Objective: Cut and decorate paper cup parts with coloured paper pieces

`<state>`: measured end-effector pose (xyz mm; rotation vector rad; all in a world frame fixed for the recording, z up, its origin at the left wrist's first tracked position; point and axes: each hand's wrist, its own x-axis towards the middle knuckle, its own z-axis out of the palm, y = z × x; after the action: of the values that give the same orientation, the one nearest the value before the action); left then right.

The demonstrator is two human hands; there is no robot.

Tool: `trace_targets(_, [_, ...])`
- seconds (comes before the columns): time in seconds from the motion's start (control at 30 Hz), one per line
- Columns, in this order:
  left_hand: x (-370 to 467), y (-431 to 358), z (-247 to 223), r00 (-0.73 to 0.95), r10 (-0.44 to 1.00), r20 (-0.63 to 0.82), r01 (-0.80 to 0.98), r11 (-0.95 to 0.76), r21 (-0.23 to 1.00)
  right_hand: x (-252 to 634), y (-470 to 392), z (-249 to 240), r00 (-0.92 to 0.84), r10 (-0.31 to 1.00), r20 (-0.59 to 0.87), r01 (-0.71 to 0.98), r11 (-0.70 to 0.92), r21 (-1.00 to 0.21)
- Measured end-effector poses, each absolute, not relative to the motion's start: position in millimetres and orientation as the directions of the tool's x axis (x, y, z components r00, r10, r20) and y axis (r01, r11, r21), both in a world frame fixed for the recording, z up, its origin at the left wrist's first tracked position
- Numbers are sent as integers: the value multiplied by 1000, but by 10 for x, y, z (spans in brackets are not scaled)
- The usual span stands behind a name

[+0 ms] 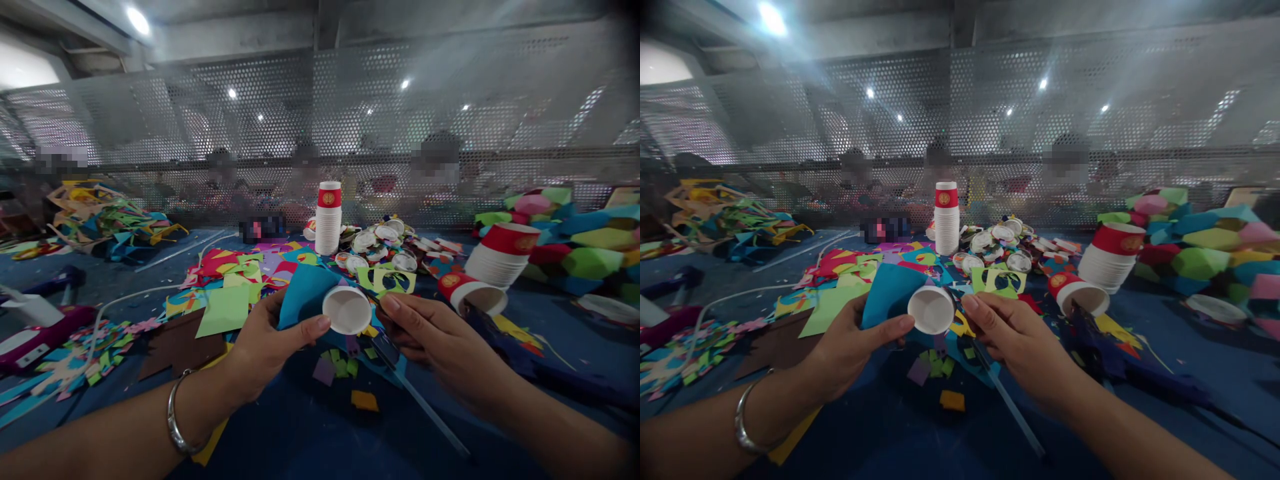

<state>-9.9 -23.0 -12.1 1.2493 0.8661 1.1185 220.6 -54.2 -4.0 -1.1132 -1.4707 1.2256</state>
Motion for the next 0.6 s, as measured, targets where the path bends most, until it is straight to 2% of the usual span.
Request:
trace_targets(0.4, [-139,-223,-54,310,935,175,-157,-131,979,2213,-580,-13,-194,978,80,235,125,-964])
trace_targets(0.6, [-156,-219,-74,332,930,158,-160,-110,981,2211,-587,0,-183,979,95,259,141,-956])
